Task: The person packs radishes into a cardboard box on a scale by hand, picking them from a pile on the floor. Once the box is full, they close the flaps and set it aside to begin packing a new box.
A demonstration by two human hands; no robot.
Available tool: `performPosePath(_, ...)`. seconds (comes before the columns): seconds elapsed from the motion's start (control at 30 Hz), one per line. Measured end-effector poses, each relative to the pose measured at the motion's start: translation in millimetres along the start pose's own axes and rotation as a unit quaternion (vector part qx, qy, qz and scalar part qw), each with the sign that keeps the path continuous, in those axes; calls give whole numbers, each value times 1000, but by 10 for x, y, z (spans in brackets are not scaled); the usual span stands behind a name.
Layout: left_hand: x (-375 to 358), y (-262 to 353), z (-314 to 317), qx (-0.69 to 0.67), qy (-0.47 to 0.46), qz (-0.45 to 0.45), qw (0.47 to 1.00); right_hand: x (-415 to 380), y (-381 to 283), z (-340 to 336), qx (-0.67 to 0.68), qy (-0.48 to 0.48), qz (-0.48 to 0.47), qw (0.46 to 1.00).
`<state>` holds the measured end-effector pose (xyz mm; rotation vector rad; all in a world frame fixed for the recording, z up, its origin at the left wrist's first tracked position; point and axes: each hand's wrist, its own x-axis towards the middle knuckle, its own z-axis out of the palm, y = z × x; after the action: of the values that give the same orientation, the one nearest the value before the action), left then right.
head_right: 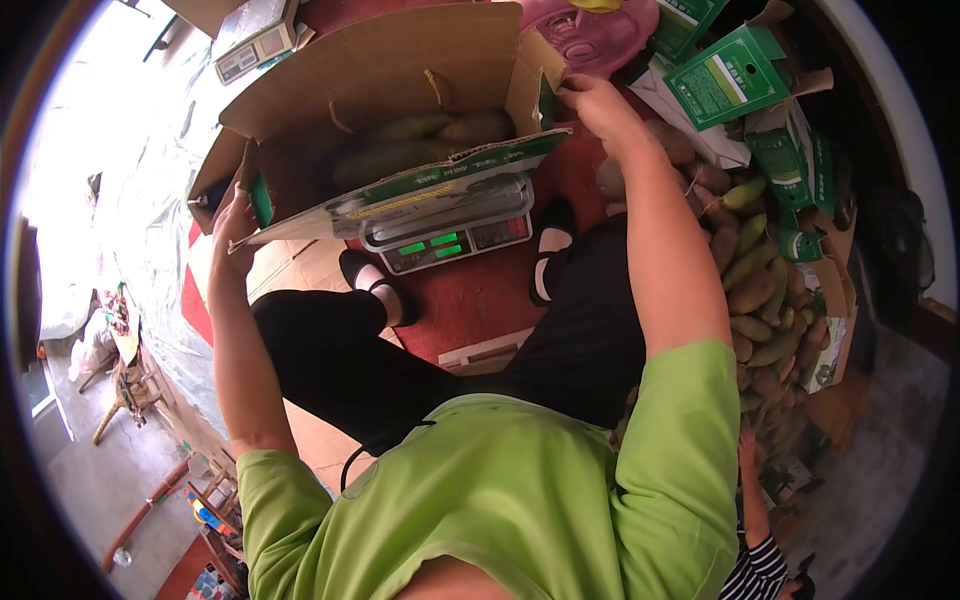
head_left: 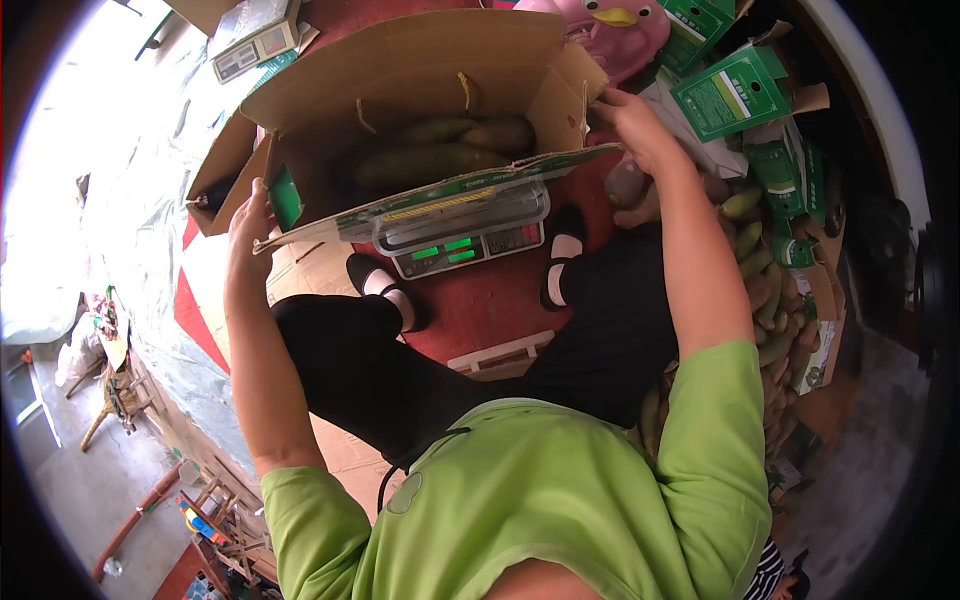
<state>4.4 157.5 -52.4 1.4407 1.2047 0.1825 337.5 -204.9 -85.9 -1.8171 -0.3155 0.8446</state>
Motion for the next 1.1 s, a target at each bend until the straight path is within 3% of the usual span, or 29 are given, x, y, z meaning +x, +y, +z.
performPosePath(0.23, 47, -51, -38, -27, -10, -6, 1000, -72, -142, 24, 25, -30, 73, 997)
performPosePath(0.33, 104, -49, -11, -24, 14, -25, 999, -84, -221, 156, 20, 7, 128, 991)
performPosePath(0.43, 56, -2, 43, -26, 16, -29, 999, -93, -266, 209, 14, 18, 127, 992)
performPosePath(0.73, 116, -8, 120, -92, 108, -11, 990, -25, -233, 330, 29, 29, 90, 995)
performPosePath(0.9, 209, -139, -84, -93, 110, -18, 989, -136, -413, 484, 52, 32, 19, 998)
performPosePath(1.1, 128, -273, -583, -174, 133, 47, 975, -301, -928, 874, 17, 26, -44, 999)
